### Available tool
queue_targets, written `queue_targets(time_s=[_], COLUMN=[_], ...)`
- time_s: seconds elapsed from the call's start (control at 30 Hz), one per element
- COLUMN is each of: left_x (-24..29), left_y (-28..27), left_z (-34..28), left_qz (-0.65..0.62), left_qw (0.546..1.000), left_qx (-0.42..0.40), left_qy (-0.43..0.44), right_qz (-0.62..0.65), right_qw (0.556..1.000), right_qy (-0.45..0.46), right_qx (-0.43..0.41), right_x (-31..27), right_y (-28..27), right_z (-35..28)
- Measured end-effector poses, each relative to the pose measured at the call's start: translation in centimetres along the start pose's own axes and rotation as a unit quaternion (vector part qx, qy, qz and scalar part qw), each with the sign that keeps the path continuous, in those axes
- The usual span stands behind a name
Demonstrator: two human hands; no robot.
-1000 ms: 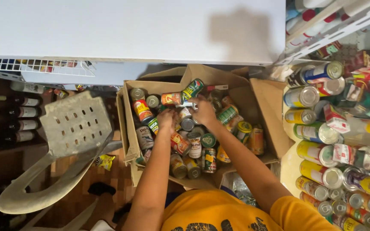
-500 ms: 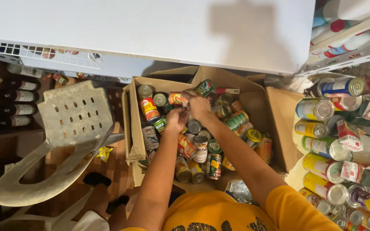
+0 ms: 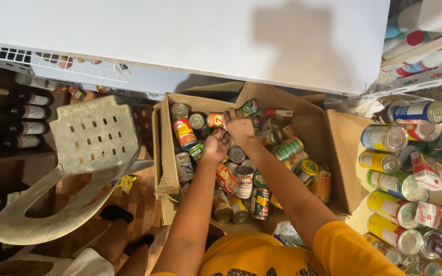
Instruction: Stocking and organizing various canned goods on a grocery store shelf from a cardboard box.
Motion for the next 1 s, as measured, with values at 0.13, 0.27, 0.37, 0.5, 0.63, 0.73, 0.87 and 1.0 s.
queue_targets(time_s=[0.13,0.27,0.37,0.5,0.63,0.73,0.87,1.0], left_x=[1.0,0.6,-0.1,-0.3,0.3,1.6,3.0,3.2], left_y=[1.0,0.5,-0.3,0.4,2.5,5.3,8.6,11.2], left_z=[-1.8,-1.4,0.2,-0.4,-3.2,-4.9,-9.6,-11.7], left_qz=[0.005,0.019,0.019,-0.058,-0.044,0.031,0.181,0.382], left_qw=[1.0,1.0,1.0,0.997,0.997,0.992,0.975,0.912], left_qx=[0.01,0.019,-0.001,-0.041,-0.065,-0.122,-0.113,-0.101], left_qy=[0.012,0.0,-0.004,-0.012,-0.026,0.019,0.068,0.111], right_qz=[-0.024,-0.017,-0.025,0.036,0.154,0.22,0.537,0.683], right_qw=[0.999,0.999,1.0,0.997,0.984,0.959,0.816,0.696], right_qy=[-0.022,-0.019,-0.016,-0.003,0.077,0.098,0.096,0.165], right_qx=[0.018,0.022,0.005,0.074,0.056,0.147,0.191,0.148], right_x=[0.0,-0.3,-1.6,-2.1,-0.8,1.4,6.7,8.2], right_y=[0.3,-0.3,-3.8,-9.1,-11.2,-12.4,-6.2,-7.1], right_z=[0.0,0.1,-0.6,-2.8,-7.1,-9.7,-11.7,-13.9])
Point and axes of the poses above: each hand's wrist, its own z-axis towards the middle knuckle, its own y-axis out of the palm, x = y × z, the point moved 8 cm from there along z, towards the middle knuckle, and after that the axes turned 11 degrees about z, right-handed, at the moved point
